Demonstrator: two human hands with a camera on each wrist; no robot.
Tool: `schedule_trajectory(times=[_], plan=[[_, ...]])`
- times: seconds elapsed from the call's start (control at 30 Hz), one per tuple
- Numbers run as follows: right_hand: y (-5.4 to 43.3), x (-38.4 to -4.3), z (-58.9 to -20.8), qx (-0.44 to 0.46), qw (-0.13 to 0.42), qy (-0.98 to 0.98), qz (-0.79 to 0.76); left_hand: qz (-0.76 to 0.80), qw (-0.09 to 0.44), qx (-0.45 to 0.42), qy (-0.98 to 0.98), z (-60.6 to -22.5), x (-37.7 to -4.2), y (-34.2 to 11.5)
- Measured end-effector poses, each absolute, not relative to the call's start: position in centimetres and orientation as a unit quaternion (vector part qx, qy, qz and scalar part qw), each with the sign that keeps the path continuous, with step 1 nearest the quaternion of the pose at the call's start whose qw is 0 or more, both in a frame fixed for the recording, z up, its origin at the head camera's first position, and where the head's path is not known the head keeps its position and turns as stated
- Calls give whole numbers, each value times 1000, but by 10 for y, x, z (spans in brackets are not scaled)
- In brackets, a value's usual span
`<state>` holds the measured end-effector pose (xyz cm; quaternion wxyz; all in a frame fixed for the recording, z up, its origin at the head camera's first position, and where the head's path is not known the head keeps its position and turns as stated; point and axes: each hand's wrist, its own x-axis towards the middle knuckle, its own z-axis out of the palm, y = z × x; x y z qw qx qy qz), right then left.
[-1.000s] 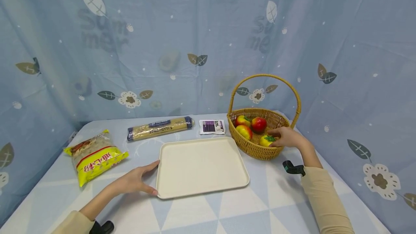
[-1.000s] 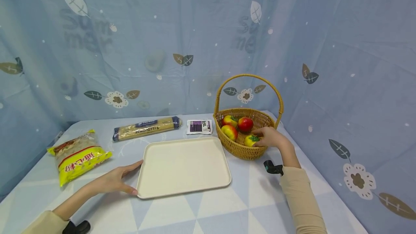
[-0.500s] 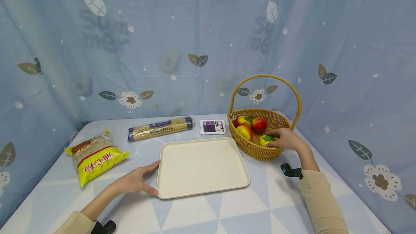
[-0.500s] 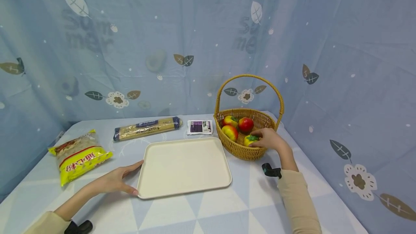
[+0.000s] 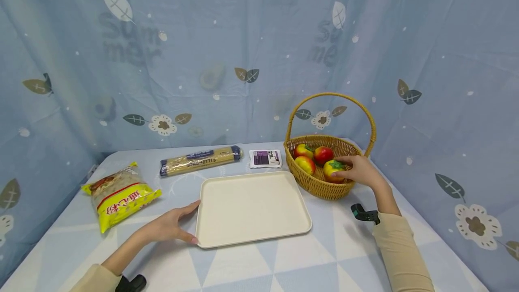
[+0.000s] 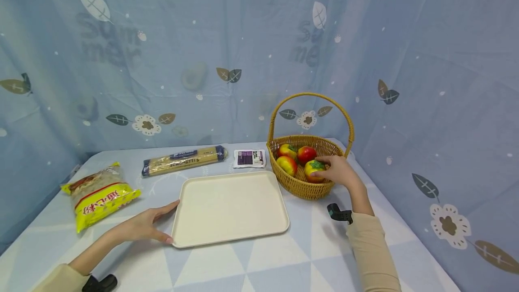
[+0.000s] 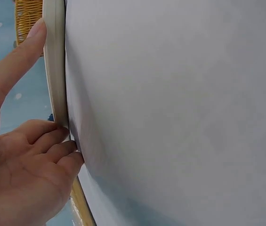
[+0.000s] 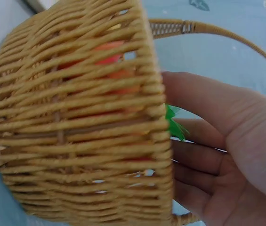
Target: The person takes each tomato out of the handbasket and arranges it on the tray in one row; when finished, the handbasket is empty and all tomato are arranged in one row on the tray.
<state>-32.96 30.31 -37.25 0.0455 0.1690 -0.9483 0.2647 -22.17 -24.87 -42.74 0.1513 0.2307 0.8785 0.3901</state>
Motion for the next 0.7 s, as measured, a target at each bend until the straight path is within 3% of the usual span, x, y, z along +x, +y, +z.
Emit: schedule_trajectory(times=[0.7], plan=[[289,-316,-350,149,99,-950,257,387,150,228,881,-425,-220,-248]])
